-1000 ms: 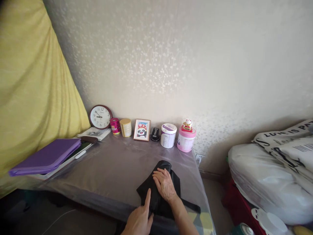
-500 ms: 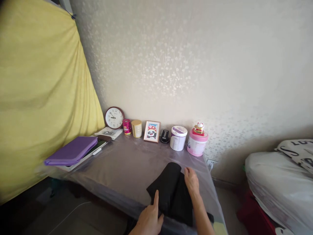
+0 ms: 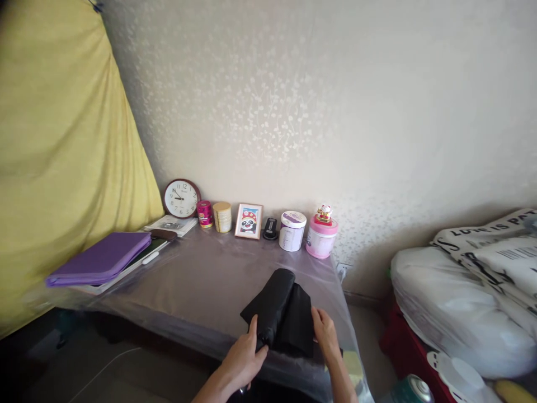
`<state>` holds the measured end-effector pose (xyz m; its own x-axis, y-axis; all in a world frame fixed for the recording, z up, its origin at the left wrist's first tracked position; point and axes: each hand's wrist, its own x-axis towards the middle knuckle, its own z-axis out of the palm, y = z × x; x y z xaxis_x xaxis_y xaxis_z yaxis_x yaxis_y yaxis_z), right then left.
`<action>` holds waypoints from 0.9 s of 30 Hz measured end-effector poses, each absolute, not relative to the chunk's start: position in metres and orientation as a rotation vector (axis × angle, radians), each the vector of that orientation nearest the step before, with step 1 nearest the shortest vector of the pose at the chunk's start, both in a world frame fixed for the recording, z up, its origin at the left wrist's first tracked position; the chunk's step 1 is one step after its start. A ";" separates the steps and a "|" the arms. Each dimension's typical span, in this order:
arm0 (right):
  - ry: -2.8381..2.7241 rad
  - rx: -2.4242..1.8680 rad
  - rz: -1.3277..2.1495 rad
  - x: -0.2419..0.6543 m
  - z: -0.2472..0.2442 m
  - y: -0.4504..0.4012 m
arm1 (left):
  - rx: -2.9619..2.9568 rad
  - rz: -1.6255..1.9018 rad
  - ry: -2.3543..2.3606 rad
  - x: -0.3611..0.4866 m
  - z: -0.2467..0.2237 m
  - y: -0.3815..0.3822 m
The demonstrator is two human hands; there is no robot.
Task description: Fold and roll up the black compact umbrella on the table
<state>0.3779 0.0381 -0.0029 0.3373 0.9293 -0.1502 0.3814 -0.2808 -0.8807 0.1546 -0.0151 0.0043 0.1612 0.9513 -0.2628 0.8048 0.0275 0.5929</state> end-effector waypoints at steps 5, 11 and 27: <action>-1.270 -1.811 0.661 0.368 0.001 0.039 | 1.757 0.302 1.638 0.152 0.013 -0.016; -1.357 -1.796 0.560 0.361 -0.009 0.048 | 1.656 0.355 1.576 0.145 0.020 -0.017; -1.411 -1.540 0.641 0.327 0.034 0.067 | 1.713 0.321 1.649 0.147 0.014 -0.016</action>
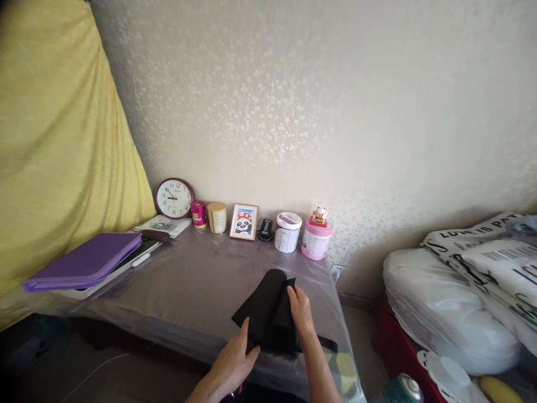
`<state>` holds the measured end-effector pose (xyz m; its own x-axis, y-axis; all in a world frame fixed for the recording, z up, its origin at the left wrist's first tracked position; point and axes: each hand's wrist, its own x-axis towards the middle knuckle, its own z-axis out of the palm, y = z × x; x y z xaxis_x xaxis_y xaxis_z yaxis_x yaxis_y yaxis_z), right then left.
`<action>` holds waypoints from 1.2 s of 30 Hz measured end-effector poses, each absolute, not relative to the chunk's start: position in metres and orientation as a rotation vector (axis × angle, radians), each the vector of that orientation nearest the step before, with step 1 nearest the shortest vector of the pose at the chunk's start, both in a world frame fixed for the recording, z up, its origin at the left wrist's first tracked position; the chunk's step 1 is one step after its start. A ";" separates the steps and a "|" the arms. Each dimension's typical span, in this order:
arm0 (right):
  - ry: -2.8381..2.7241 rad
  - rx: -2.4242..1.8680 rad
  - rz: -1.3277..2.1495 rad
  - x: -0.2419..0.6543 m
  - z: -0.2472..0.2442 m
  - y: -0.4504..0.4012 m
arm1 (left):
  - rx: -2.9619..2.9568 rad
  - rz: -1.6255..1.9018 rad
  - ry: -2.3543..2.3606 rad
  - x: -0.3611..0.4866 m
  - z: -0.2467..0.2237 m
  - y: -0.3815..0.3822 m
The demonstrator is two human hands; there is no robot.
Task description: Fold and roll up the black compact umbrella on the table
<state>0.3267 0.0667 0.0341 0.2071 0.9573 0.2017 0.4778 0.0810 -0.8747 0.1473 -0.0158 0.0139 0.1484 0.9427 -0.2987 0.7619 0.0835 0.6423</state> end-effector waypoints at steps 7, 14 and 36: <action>-1.540 -1.590 0.539 0.298 0.026 0.093 | 1.750 0.256 1.705 0.153 0.014 -0.016; -1.691 -1.742 0.492 0.277 0.013 0.108 | 1.786 0.229 1.719 0.154 0.015 -0.016; -2.124 -1.724 0.415 0.252 0.031 0.085 | 1.912 0.299 1.710 0.146 0.015 -0.025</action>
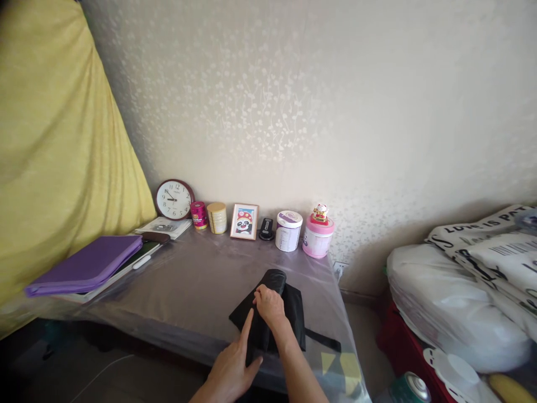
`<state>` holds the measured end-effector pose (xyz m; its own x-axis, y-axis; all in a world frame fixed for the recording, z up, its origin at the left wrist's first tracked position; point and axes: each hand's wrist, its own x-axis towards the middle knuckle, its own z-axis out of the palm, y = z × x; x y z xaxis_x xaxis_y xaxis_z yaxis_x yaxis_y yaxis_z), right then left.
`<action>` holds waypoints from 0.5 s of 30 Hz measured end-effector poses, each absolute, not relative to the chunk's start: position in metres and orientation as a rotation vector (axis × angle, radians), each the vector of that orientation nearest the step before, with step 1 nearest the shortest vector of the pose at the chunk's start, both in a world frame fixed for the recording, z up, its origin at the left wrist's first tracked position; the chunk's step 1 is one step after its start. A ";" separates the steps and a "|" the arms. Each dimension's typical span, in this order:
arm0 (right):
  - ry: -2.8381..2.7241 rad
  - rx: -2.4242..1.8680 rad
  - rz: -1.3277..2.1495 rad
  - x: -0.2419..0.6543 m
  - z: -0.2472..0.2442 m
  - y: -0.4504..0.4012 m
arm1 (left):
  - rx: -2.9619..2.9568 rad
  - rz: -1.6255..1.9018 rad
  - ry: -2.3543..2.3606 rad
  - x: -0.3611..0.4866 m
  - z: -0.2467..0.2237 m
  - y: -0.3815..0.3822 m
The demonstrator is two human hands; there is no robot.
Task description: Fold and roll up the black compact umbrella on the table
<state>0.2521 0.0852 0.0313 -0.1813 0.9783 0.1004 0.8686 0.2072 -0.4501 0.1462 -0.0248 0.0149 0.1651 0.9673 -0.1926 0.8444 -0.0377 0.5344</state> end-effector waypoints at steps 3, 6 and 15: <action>-2.124 -1.715 0.436 0.252 0.033 0.083 | 1.968 0.142 1.701 0.148 0.017 -0.018; -2.156 -1.541 0.414 0.258 0.032 0.073 | 1.956 0.146 1.700 0.151 0.009 -0.014; -2.199 -1.123 0.202 0.285 0.011 0.064 | 1.891 0.228 1.711 0.152 -0.002 -0.013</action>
